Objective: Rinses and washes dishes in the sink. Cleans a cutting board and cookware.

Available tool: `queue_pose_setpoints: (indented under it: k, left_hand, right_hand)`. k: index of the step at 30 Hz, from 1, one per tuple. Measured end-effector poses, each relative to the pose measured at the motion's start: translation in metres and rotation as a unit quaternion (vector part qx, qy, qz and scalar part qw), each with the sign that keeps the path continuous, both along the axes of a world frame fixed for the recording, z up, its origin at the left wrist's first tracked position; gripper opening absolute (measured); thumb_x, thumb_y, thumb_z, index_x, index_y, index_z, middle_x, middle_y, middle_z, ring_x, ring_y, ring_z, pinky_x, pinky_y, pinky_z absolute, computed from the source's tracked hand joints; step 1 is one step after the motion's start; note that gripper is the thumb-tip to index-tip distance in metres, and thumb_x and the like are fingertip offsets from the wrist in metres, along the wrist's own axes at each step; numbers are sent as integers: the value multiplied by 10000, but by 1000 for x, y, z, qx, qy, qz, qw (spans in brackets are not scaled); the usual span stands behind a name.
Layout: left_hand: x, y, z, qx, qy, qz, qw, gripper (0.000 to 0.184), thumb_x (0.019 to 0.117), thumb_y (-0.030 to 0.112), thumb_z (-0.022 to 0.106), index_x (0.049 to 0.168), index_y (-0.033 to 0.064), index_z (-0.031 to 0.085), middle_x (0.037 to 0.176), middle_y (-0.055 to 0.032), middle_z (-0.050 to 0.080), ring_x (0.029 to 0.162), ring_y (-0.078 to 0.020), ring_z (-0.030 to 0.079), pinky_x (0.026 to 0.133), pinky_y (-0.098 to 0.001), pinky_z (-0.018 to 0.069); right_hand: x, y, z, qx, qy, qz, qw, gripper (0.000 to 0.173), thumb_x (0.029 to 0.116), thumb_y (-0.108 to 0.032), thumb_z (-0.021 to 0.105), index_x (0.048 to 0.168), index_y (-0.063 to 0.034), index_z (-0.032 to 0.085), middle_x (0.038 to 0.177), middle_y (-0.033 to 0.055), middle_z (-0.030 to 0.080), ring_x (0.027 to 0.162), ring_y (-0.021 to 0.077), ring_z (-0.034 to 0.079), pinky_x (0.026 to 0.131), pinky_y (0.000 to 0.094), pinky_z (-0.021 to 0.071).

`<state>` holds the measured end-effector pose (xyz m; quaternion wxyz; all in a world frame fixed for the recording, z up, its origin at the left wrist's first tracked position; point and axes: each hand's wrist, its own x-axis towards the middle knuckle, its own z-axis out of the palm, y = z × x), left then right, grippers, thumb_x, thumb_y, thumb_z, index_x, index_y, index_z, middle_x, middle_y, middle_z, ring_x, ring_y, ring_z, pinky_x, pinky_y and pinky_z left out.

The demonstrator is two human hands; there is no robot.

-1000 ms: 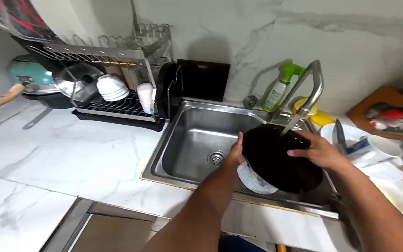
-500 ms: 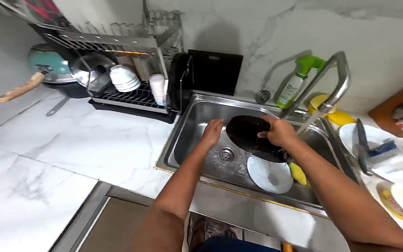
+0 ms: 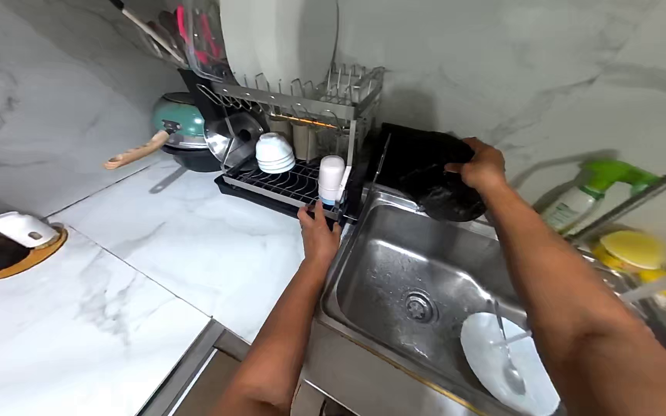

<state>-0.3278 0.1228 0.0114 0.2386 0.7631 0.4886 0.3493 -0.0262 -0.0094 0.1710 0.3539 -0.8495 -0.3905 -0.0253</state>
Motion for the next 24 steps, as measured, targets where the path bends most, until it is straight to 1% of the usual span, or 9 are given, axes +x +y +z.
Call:
queue_pose_setpoints:
  k: [2,4,9,11,14,18,19,22,24]
  left_hand:
    - [-1,4,-3,7,0,8,1000,604,945,237,701,1501,100,511,1554,-303,332,1195,-413,601,975,-473,551]
    - [-1,4,-4,3,12,7,1000,560,968,251,674,1490,113,524,1570,-302,316,1224,-402,594,987,-448,550]
    - [0,1,-7,11,27,11,1000,580,963,239,669,1499,86,508,1587,-338,272,1241,-420,588,981,-417,552]
    - [2,0,-7,20,34,15,999,586,962,233,664,1503,80,501,1592,-348,258,1242,-422,591,977,-406,552]
    - [5,-1,-11,41,43,25,998,582,960,232,660,1498,74,509,1578,-364,267,1207,-412,616,952,-390,562]
    - [7,-1,-18,75,32,27,996,543,964,211,638,1475,61,531,1564,-375,291,1215,-448,603,957,-430,559]
    - [7,-1,-20,81,22,25,996,533,964,202,635,1467,58,537,1561,-377,293,1219,-451,600,961,-436,558]
    - [5,-2,-19,76,15,13,997,552,958,217,646,1475,62,533,1567,-359,297,1216,-466,587,963,-486,547]
    - [1,-3,-13,42,16,2,999,599,954,257,663,1510,107,501,1588,-321,283,1261,-465,546,1000,-534,511]
  right_hand:
    - [12,14,-2,11,10,9,1000,640,852,-137,845,1432,-90,579,1349,294,610,1288,500,553,1053,709,415]
    - [21,26,-2,18,16,16,1000,636,849,-113,846,1425,-71,580,1348,307,604,1290,499,551,1058,710,409]
    - [44,48,-8,10,-10,34,999,633,855,-123,843,1421,-33,571,1323,324,609,1265,512,564,1043,708,416]
    - [50,54,-7,10,-20,45,999,598,856,-93,832,1399,-37,587,1311,323,615,1259,505,570,1041,706,414]
    - [56,62,-6,16,-32,53,998,577,861,-72,822,1392,-54,597,1313,308,623,1264,500,572,1048,698,416]
    - [55,63,-8,39,-46,60,996,554,866,-57,810,1371,-32,583,1265,321,636,1210,512,599,1008,704,440]
    - [54,62,-10,45,-57,63,995,553,866,-61,808,1372,-34,585,1268,309,642,1209,501,606,1012,691,449]
    - [58,62,-19,38,-125,82,988,595,896,-98,790,1431,-12,545,1385,287,585,1314,472,547,1100,636,415]
    - [63,63,-22,23,-185,81,979,602,905,-156,787,1431,-2,538,1397,306,555,1334,515,493,1091,671,393]
